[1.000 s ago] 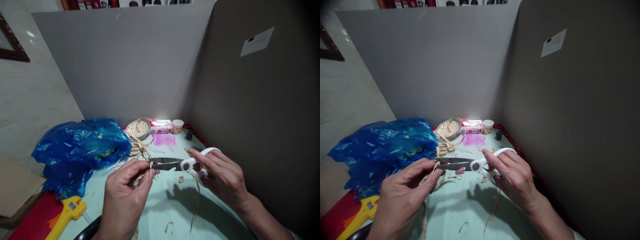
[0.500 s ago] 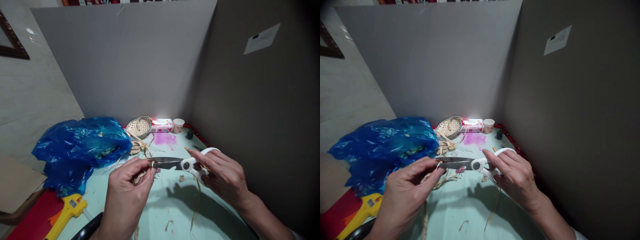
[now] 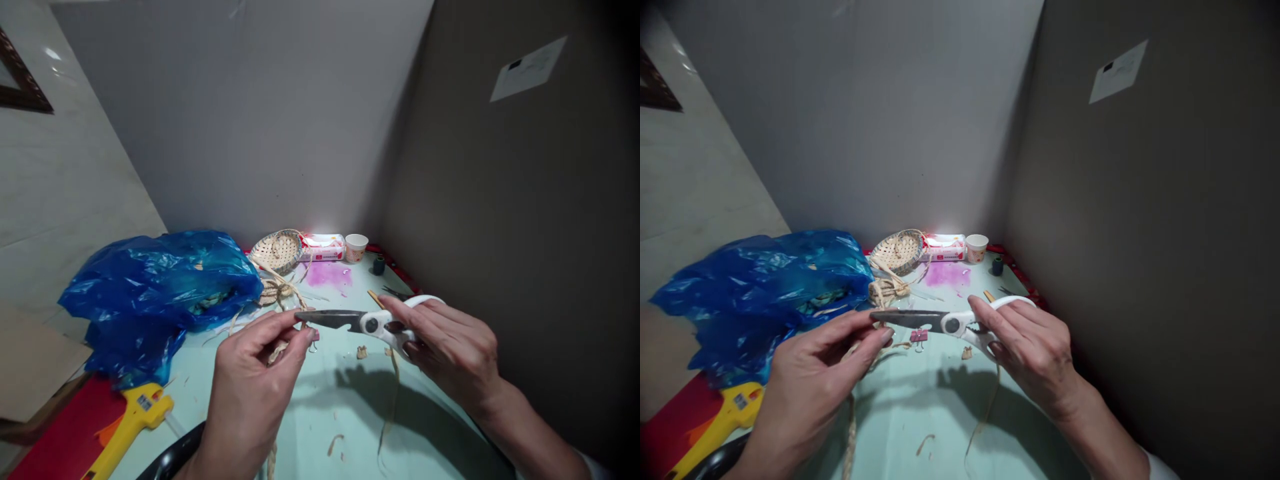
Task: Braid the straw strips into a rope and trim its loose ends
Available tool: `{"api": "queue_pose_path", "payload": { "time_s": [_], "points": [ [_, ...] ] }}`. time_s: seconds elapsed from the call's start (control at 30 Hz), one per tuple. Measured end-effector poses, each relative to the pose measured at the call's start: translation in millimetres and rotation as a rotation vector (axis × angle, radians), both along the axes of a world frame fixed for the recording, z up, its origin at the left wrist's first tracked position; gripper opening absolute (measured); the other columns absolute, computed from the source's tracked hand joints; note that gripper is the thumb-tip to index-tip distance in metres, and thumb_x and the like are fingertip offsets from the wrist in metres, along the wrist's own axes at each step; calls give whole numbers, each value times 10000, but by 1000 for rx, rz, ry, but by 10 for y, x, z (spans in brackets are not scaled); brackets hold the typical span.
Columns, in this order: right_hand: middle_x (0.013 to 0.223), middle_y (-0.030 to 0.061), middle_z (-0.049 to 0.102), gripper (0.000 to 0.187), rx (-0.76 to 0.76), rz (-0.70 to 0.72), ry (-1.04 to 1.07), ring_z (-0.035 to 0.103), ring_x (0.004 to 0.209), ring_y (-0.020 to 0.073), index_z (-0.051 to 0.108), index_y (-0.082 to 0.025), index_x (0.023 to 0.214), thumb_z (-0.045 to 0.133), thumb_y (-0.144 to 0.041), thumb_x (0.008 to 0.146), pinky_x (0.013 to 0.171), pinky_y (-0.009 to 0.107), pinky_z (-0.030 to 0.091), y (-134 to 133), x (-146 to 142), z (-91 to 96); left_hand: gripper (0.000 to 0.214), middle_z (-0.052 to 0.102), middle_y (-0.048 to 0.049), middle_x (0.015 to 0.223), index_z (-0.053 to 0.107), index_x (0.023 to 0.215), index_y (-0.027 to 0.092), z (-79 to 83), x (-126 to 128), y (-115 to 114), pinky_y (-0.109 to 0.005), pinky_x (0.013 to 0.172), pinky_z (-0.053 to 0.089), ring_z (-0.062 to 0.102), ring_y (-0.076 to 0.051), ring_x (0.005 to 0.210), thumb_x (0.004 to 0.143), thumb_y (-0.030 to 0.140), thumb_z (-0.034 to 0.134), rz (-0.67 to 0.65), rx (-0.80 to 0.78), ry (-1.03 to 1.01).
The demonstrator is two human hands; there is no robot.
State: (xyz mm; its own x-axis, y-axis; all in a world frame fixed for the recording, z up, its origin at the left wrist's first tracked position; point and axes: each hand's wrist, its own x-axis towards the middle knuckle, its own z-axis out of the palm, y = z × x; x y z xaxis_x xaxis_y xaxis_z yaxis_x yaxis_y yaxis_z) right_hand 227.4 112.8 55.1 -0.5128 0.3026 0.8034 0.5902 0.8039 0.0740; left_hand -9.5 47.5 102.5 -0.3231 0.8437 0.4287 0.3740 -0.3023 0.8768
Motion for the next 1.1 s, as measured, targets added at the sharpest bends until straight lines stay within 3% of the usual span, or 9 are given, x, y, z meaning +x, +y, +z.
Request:
{"api": "queue_pose_path", "payload": {
  "time_s": [0.1, 0.23, 0.33, 0.5, 0.6, 0.73, 0.83, 1.0, 1.1],
  "points": [
    [833, 52, 707, 433, -144, 22, 129, 641, 720, 178, 604, -197, 1231, 530, -47, 832, 640, 291, 495, -13, -72, -8, 91, 762, -7, 721, 788, 740, 215, 13, -3, 6, -204, 570, 530, 666, -150, 616, 666, 191, 742, -3, -43, -48],
    [788, 35, 702, 218, -608, 30, 554, 659, 654, 167, 662, -198, 1025, 665, -216, 808, 549, 247, 516, -20, -178, 54, 195, 687, 5, 641, 765, 911, 204, 37, -23, -2, -206, 513, 471, 584, -127, 545, 742, 283, 709, -119, -197, -149],
    [683, 18, 687, 311, -921, 80, 744, 656, 606, 167, 636, -193, 1047, 714, -327, 778, 501, 236, 505, 29, -211, 76, 268, 620, 19, 628, 693, 1051, 199, 32, -29, -19, -194, 506, 403, 484, -102, 526, 826, 338, 644, -287, -280, -281],
    [961, 90, 722, 514, -1230, 199, 800, 694, 805, 207, 587, -193, 1152, 787, -359, 708, 586, 261, 540, 69, -314, -6, 230, 512, 23, 582, 676, 960, 174, 38, 4, -55, -203, 496, 285, 337, -98, 537, 847, 367, 619, -418, -386, -424],
    [972, 68, 712, 602, -1405, 355, 827, 687, 821, 188, 572, -208, 1175, 835, -348, 652, 657, 262, 547, -6, -462, -55, 290, 411, 38, 552, 685, 968, 152, 56, 20, -79, -216, 500, 252, 298, -101, 547, 831, 401, 627, -459, -434, -479],
    [840, 22, 704, 581, -1473, 451, 845, 673, 768, 164, 612, -193, 1086, 878, -322, 585, 699, 263, 536, -104, -639, -73, 330, 360, 48, 555, 696, 974, 142, 76, 3, -101, -224, 492, 221, 274, -88, 527, 823, 431, 644, -485, -405, -426],
    [760, 11, 682, 492, -1423, 426, 847, 658, 725, 157, 609, -184, 1040, 844, -354, 643, 650, 255, 517, -76, -650, -33, 315, 358, 48, 535, 702, 892, 144, 94, -35, -107, -220, 478, 204, 286, -81, 509, 830, 446, 642, -448, -385, -360],
    [945, 55, 695, 563, -1441, 562, 837, 666, 807, 154, 561, -203, 1140, 840, -322, 665, 707, 260, 526, -7, -631, 106, 284, 249, 81, 517, 684, 835, 148, 127, -104, -89, -205, 456, 183, 183, -75, 490, 856, 424, 622, -455, -358, -472],
    [887, 30, 679, 568, -1515, 665, 759, 658, 791, 156, 598, -193, 1105, 866, -316, 619, 736, 280, 530, -48, -770, 144, 267, 287, 90, 492, 665, 890, 154, 167, -147, -48, -186, 452, 202, 195, -72, 480, 862, 416, 623, -431, -318, -518]
  ]
}}
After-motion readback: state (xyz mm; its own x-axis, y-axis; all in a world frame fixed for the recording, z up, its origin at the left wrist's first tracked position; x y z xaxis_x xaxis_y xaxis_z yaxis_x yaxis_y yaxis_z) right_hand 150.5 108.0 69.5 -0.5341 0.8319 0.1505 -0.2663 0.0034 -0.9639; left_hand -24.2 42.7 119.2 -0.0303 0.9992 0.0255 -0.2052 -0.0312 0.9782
